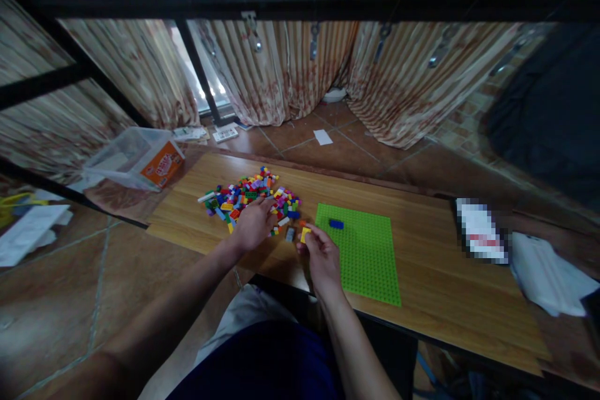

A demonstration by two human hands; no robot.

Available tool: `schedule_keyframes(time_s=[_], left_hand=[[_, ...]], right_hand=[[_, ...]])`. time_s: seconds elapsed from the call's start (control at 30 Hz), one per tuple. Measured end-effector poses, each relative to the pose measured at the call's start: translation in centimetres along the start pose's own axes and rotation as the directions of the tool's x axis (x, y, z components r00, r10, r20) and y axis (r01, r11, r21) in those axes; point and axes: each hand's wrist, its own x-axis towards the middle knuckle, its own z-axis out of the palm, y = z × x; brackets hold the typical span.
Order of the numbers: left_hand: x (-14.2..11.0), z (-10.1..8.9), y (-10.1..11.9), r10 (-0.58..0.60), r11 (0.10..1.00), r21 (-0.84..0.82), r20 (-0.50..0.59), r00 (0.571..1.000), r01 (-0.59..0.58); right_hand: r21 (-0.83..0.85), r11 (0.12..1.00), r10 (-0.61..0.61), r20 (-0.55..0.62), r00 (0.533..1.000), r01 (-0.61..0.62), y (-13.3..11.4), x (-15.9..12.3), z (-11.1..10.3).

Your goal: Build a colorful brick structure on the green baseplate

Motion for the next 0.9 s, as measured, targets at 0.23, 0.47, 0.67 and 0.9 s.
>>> schedule_keyframes(time_s=[0.23, 0.47, 0.67, 0.9], left_hand=[[0.4, -0.7, 0.4, 0.065, 0.997, -0.041, -0.107, 0.992, -0.070], [-11.3, -2.2, 1.4, -0.151, 0.963, -0.239, -0.114, 0.982, 0.120], [-23.5, 3.4, -6.4, -0.774, 0.499, -0.124, 0.382, 0.505, 0.858], [-24.7, 4.6, -8.3, -0.709, 0.490, -0.203, 0.474, 0.523, 0.848]], right_hand=[[-0.025, 0.999, 0.027, -0.040, 0.999, -0.028, 0.2, -0.6, -1.2], [-0.047, 0.997, 0.058, -0.064, 0.996, -0.061, -0.3, -1.4, -2.8], [-0.108, 0.994, 0.021, -0.058, 0.998, -0.027, -1.0, -2.0, -3.8], [-0.089, 0.996, -0.023, -0.050, 0.998, 0.019, -1.9, -1.7, -3.9]])
